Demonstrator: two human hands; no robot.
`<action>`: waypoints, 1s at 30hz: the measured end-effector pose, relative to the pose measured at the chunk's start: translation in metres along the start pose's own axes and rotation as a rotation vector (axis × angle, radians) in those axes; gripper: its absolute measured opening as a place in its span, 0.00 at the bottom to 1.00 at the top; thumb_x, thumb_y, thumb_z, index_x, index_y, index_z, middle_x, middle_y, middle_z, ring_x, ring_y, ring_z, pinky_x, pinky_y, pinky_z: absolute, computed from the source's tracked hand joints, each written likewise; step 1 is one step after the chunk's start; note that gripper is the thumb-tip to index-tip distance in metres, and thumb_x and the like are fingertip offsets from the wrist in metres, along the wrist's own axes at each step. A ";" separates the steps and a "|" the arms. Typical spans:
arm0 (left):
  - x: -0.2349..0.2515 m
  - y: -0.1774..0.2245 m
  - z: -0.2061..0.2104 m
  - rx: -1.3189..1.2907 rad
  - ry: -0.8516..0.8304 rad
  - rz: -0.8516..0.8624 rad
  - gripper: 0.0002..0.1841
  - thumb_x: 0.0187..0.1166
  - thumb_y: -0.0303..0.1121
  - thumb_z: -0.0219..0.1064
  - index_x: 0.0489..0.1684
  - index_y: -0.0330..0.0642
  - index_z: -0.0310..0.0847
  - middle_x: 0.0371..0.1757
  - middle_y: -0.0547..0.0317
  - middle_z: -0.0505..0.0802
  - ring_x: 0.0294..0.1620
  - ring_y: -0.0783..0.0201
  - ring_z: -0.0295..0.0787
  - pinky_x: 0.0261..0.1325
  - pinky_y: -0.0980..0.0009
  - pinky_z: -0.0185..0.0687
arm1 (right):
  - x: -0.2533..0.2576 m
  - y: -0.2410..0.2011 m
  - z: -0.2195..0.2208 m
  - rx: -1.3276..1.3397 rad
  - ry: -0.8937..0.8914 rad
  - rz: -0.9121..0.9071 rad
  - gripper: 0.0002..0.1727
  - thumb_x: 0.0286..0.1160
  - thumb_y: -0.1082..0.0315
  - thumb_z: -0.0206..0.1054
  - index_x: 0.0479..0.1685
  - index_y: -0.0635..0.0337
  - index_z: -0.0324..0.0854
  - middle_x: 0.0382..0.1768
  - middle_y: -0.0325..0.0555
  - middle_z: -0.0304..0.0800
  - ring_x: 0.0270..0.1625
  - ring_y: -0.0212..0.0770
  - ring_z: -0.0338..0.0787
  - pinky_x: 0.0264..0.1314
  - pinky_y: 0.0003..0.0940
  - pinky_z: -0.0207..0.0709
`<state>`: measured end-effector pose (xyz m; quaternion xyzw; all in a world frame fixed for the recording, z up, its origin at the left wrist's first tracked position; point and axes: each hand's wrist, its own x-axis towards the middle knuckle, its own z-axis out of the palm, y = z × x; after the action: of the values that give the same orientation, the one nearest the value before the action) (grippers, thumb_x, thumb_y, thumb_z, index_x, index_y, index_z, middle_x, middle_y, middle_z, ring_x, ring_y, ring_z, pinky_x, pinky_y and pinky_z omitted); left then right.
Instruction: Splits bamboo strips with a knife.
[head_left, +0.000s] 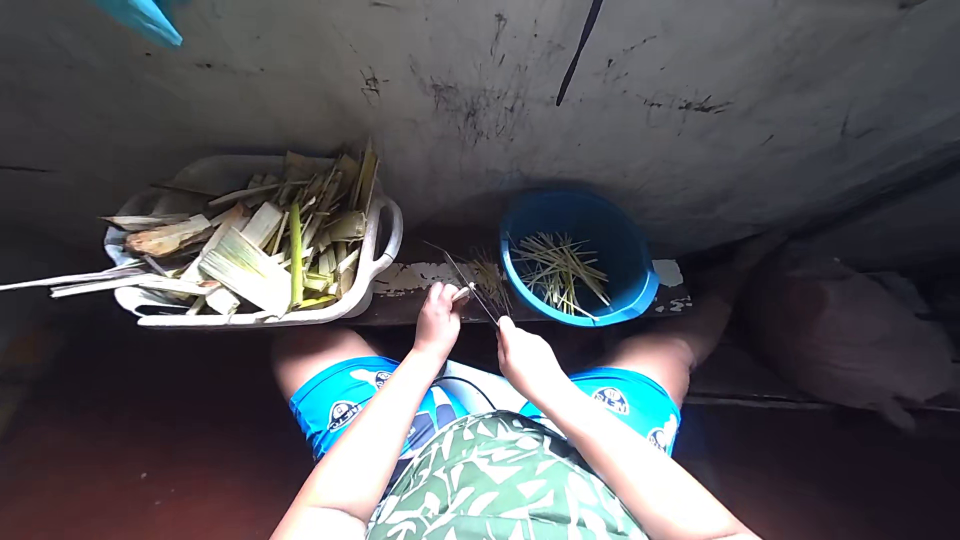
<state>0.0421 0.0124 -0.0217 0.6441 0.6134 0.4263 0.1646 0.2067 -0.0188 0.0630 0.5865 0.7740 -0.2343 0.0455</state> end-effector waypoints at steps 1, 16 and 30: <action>0.002 0.001 -0.001 -0.001 0.002 0.002 0.06 0.79 0.25 0.68 0.40 0.27 0.86 0.42 0.39 0.88 0.46 0.46 0.91 0.57 0.52 0.88 | 0.002 0.001 0.001 0.002 0.005 0.001 0.18 0.92 0.65 0.44 0.68 0.64 0.72 0.44 0.58 0.90 0.52 0.58 0.93 0.52 0.52 0.83; 0.011 0.002 -0.006 -0.060 -0.105 -0.058 0.18 0.79 0.25 0.70 0.67 0.38 0.85 0.58 0.41 0.91 0.59 0.49 0.91 0.66 0.51 0.86 | 0.029 0.013 0.020 -0.036 -0.153 0.067 0.20 0.93 0.66 0.41 0.75 0.62 0.67 0.49 0.60 0.89 0.57 0.60 0.92 0.56 0.55 0.83; 0.020 0.009 0.002 -0.203 -0.007 -0.130 0.07 0.78 0.29 0.73 0.48 0.38 0.94 0.55 0.51 0.94 0.56 0.62 0.92 0.65 0.61 0.87 | 0.041 0.027 0.053 0.045 -0.205 0.111 0.20 0.91 0.68 0.44 0.76 0.61 0.67 0.52 0.64 0.89 0.59 0.65 0.91 0.56 0.62 0.82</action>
<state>0.0472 0.0300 -0.0091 0.5845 0.6070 0.4723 0.2586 0.2086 0.0015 -0.0066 0.6024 0.7261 -0.3074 0.1241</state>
